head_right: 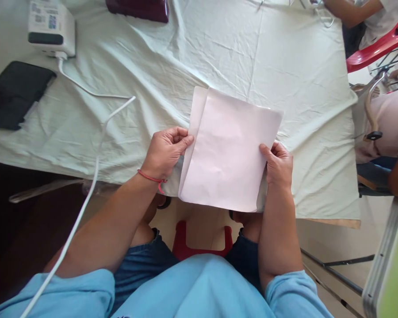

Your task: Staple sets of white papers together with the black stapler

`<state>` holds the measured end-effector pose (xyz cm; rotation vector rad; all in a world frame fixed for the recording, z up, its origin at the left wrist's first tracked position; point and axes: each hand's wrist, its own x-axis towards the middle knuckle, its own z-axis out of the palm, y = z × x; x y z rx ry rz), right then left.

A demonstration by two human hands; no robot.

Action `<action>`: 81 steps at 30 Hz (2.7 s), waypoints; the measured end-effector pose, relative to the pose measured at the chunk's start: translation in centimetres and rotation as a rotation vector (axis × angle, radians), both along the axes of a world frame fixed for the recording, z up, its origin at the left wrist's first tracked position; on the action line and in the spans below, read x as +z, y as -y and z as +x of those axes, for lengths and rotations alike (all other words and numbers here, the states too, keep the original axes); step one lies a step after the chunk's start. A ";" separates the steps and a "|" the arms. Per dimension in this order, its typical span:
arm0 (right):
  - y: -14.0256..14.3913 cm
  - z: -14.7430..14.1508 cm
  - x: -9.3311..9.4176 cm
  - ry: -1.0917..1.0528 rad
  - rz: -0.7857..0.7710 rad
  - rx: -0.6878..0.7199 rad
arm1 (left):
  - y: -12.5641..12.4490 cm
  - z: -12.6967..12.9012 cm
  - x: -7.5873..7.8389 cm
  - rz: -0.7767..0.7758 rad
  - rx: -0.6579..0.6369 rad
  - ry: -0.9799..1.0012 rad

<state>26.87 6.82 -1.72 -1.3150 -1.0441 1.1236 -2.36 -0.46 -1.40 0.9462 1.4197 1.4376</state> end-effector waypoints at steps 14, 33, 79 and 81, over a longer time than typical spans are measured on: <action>0.3 -1.9 1.3 0.023 0.092 -0.059 | 0.3 0.2 0.1 0.064 0.149 -0.107; -0.7 -2.0 1.5 0.036 0.115 -0.050 | 0.1 0.6 0.4 -0.034 0.237 0.029; -0.8 -0.9 2.7 0.171 0.165 -0.081 | 0.4 0.9 0.8 0.029 0.132 -0.019; -0.7 -1.0 2.7 0.163 0.165 -0.080 | 0.4 0.8 0.6 0.007 0.136 -0.015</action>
